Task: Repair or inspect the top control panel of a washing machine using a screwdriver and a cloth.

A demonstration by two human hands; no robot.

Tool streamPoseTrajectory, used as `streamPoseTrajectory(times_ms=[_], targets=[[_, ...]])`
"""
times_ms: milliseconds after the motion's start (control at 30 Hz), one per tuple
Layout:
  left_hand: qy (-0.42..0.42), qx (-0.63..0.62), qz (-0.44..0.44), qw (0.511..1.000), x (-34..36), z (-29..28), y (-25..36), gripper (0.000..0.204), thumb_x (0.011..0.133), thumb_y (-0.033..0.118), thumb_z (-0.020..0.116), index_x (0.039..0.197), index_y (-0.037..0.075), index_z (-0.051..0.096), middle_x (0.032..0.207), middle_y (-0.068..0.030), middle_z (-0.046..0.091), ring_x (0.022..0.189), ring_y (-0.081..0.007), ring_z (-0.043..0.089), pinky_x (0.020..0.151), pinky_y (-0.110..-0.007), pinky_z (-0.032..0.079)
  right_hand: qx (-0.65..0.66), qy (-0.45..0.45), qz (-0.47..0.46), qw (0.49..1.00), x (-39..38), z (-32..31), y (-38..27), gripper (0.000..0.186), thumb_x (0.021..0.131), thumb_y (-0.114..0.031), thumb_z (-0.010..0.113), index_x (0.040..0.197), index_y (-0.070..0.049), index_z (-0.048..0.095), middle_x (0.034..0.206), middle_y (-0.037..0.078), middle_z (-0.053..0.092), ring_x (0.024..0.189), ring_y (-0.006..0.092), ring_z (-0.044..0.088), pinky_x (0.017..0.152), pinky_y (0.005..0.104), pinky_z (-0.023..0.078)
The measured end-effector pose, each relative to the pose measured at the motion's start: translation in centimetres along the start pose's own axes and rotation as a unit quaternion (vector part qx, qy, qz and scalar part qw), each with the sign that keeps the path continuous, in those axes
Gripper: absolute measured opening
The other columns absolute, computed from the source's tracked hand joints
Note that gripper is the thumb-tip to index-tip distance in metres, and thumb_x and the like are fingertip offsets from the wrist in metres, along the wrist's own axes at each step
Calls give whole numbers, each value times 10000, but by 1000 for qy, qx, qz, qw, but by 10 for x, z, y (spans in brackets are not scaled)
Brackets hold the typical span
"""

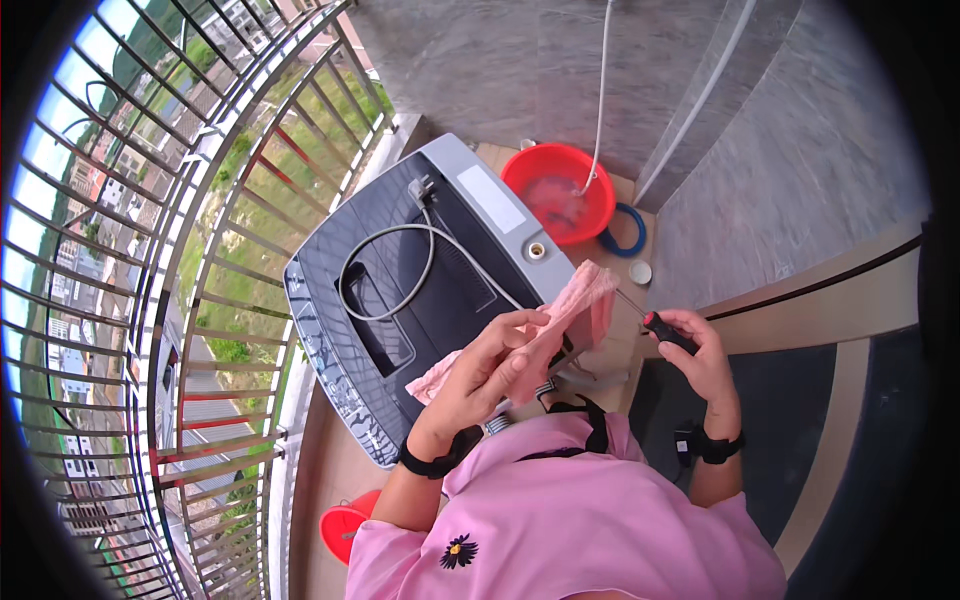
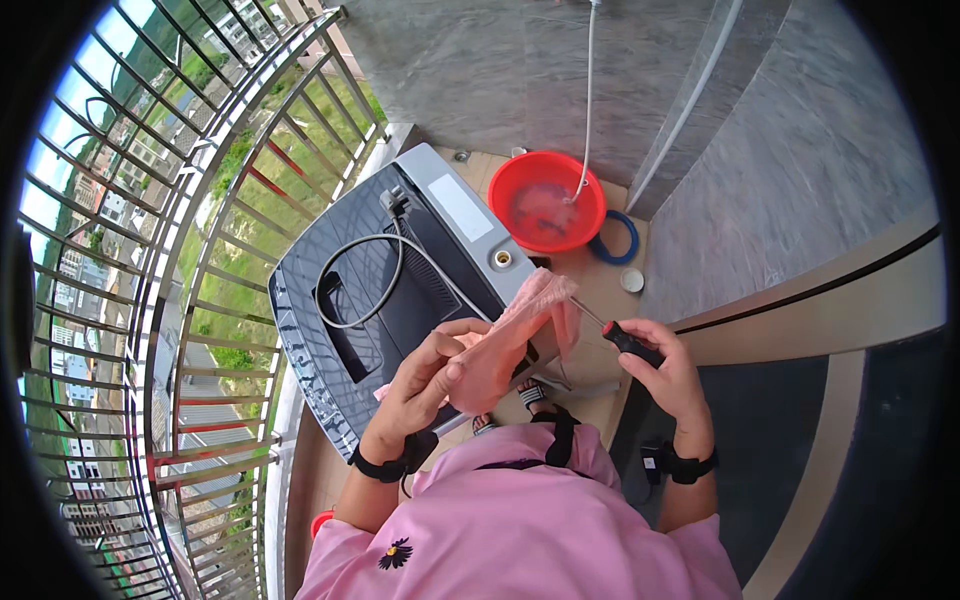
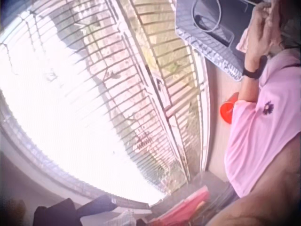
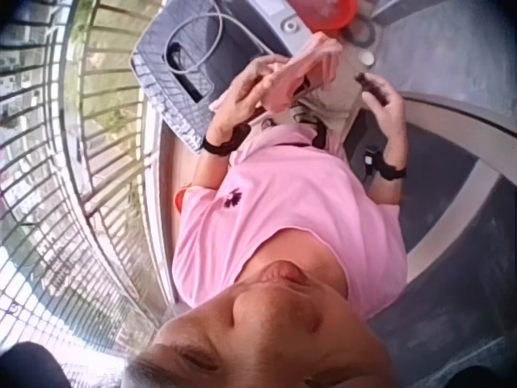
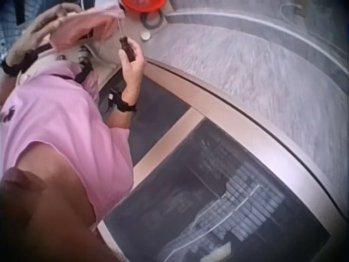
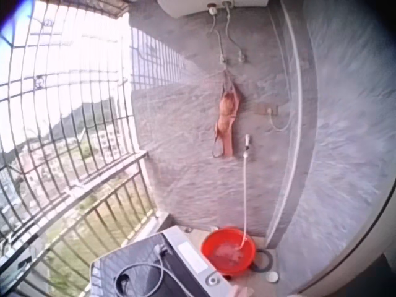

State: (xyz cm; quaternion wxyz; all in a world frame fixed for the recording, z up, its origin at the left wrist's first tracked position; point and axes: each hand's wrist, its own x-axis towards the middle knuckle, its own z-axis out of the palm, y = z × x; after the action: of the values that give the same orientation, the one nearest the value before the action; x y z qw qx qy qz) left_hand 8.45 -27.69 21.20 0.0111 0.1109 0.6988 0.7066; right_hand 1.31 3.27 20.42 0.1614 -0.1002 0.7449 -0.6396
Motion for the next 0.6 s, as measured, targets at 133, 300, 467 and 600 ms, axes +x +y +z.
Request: streamPoseTrajectory(times_ms=[133,300,467,600], targets=[[74,-178,119,974,28,12,42,219,941,230,502,913,17,459,1217,-311,483,917,-277,635,816,-360,501,-66,-6,-164,984,43,4,-25,355,790,-5,661,1127,5,546,997,96,638,887,129,608,808,274,479],[16,13,-217,976,9,-9,19,284,927,290,564,959,17,494,768,-104,661,626,-118,606,528,-227,432,-185,-223,-62,955,83,-47,-14,341,751,-53,662,1082,-17,587,996,115,659,916,227,644,832,317,491],[-41,251,-286,924,-18,9,-18,316,853,173,623,1143,51,600,953,-133,666,741,-201,653,691,-301,521,-184,-241,53,951,90,-95,27,326,747,-61,647,1064,-12,588,966,122,661,927,202,632,858,315,475],[170,545,-121,812,45,14,-36,252,833,181,660,1048,53,632,934,-107,632,833,-241,611,755,-351,493,-146,-144,18,979,105,-74,33,330,788,-55,648,1105,-18,562,954,124,662,916,208,634,849,308,468]])
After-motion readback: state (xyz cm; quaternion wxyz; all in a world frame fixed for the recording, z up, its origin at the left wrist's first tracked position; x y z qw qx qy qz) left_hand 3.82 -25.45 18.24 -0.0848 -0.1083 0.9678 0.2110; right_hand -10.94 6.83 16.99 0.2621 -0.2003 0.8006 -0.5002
